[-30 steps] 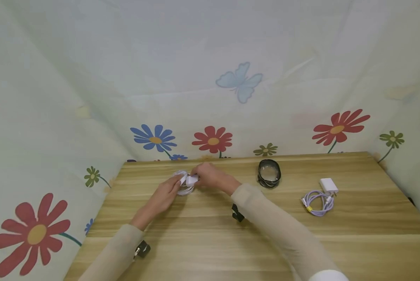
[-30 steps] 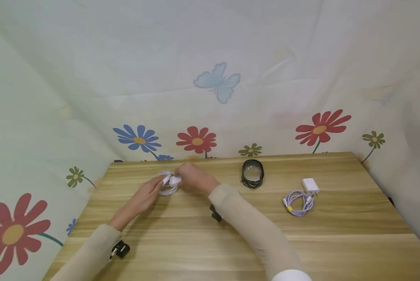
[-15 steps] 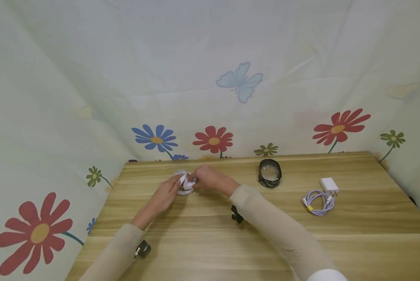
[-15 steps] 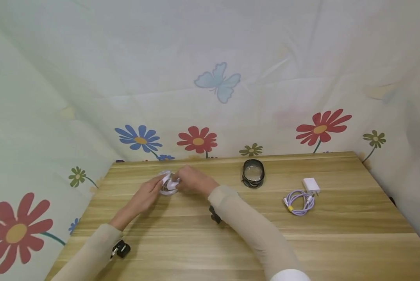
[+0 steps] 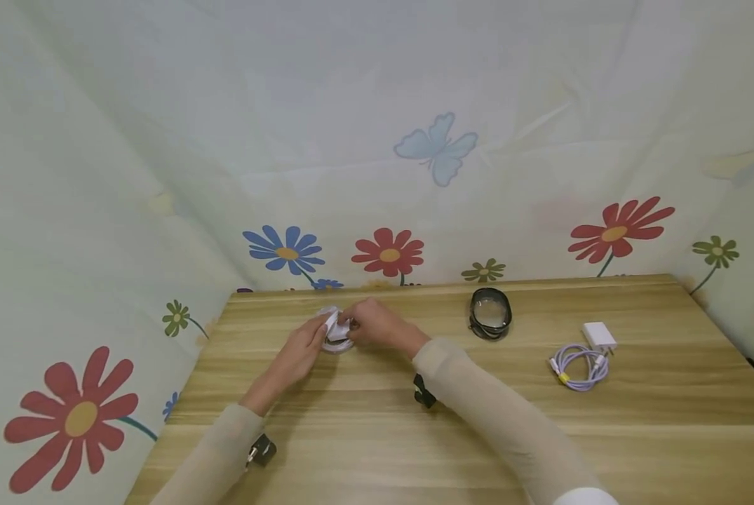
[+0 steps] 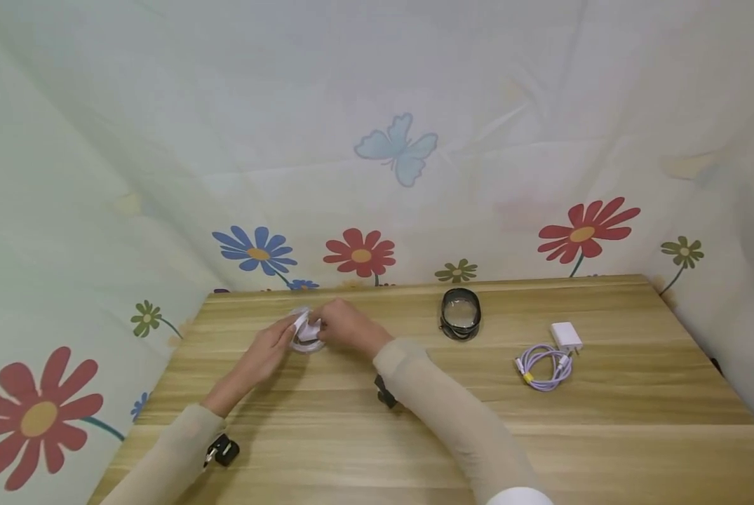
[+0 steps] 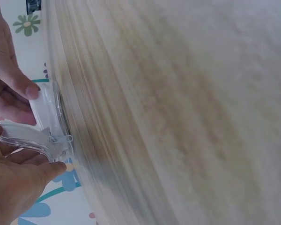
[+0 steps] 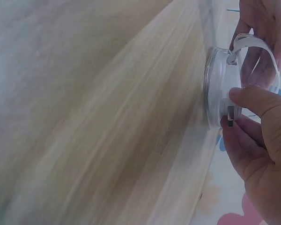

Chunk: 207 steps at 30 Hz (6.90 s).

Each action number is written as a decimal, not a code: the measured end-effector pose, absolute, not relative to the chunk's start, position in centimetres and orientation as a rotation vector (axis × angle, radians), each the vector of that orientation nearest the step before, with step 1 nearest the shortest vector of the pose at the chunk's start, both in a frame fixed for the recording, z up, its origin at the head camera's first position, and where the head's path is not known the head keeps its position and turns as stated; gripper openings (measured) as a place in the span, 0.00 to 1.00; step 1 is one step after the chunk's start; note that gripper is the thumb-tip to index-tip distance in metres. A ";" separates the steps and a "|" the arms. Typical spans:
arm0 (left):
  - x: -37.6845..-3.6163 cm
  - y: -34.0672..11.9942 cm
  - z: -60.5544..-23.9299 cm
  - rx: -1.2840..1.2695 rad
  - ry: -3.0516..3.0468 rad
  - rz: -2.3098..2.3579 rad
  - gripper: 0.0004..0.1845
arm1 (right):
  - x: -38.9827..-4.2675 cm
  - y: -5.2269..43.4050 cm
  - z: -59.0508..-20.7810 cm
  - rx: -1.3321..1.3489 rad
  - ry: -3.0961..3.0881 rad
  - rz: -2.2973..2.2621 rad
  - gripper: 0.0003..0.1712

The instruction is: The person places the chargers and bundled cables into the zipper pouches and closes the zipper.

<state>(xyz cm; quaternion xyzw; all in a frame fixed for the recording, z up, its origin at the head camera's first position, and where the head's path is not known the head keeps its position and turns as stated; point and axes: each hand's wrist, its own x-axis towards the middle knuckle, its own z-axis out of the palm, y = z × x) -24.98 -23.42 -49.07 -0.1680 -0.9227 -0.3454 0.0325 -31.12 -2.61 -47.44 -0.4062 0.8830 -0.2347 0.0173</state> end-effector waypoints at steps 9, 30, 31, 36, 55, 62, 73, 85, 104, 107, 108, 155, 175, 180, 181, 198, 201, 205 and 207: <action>-24.9 -23.6 -49.2 -0.485 -2.848 -1.064 0.25 | -31.6 -3.2 -47.3 -1.351 2.703 -0.619 0.13; -25.1 -23.7 -49.5 -0.482 -2.847 -1.075 0.25 | -31.9 -4.2 -48.6 -1.380 2.768 -0.771 0.07; -25.2 -23.7 -49.5 -0.495 -2.852 -1.066 0.25 | -31.8 -4.1 -48.6 -1.370 2.756 -0.792 0.05; -25.2 -23.6 -49.4 -0.567 -2.870 -1.018 0.26 | -31.7 -3.4 -48.2 -1.285 2.716 -0.885 0.05; -25.5 -22.8 -48.9 -0.737 -2.912 -0.715 0.21 | -31.1 -3.2 -48.8 -0.691 2.835 -1.050 0.10; -25.0 -22.6 -48.6 -0.746 -2.935 -0.573 0.21 | -31.3 -3.6 -48.7 -0.598 2.846 -1.060 0.05; -25.7 -21.8 -47.4 -0.917 -2.899 -0.178 0.19 | -31.4 -2.7 -49.1 -0.394 2.652 -1.410 0.05; -26.7 -20.5 -45.8 -0.787 -3.098 -0.208 0.16 | -30.4 -0.8 -47.7 -0.530 2.532 -1.265 0.10; -25.9 -20.7 -46.5 -0.598 -3.135 -0.383 0.25 | -27.7 -2.3 -47.6 -0.705 2.680 -0.926 0.02; -25.7 -21.2 -46.4 -0.782 -3.046 -0.305 0.28 | -27.8 -2.5 -47.6 -0.617 2.715 -0.903 0.06; -25.7 -21.4 -46.4 -0.842 -3.019 -0.285 0.28 | -27.7 -2.6 -47.6 -0.586 2.729 -0.892 0.09; -24.5 -22.6 -48.3 -1.018 -2.893 -0.157 0.27 | -29.9 0.0 -47.6 -1.149 2.958 -0.409 0.07; -24.4 -22.6 -48.4 -1.080 -2.917 -0.194 0.27 | -29.3 -1.2 -48.7 -0.911 3.086 -0.295 0.11; -24.4 -22.9 -48.5 -1.137 -2.955 -0.209 0.27 | -30.6 0.3 -48.5 -1.079 3.076 -0.217 0.08; -24.5 -23.0 -48.5 -1.147 -2.959 -0.230 0.27 | -30.8 0.6 -48.4 -1.121 3.051 -0.276 0.08; -25.1 -23.9 -48.3 -1.318 -3.001 -0.415 0.25 | -31.4 2.3 -49.1 -1.337 2.842 -0.615 0.04; -25.4 -24.0 -47.9 -1.359 -3.034 -0.427 0.23 | -31.4 2.5 -49.2 -1.312 2.854 -0.661 0.03; -25.7 -24.2 -47.9 -1.411 -3.055 -0.385 0.23 | -31.4 2.7 -49.5 -1.361 2.824 -0.707 0.03; -25.7 -24.3 -48.1 -1.411 -3.038 -0.379 0.23 | -31.3 2.8 -49.8 -1.406 2.798 -0.717 0.04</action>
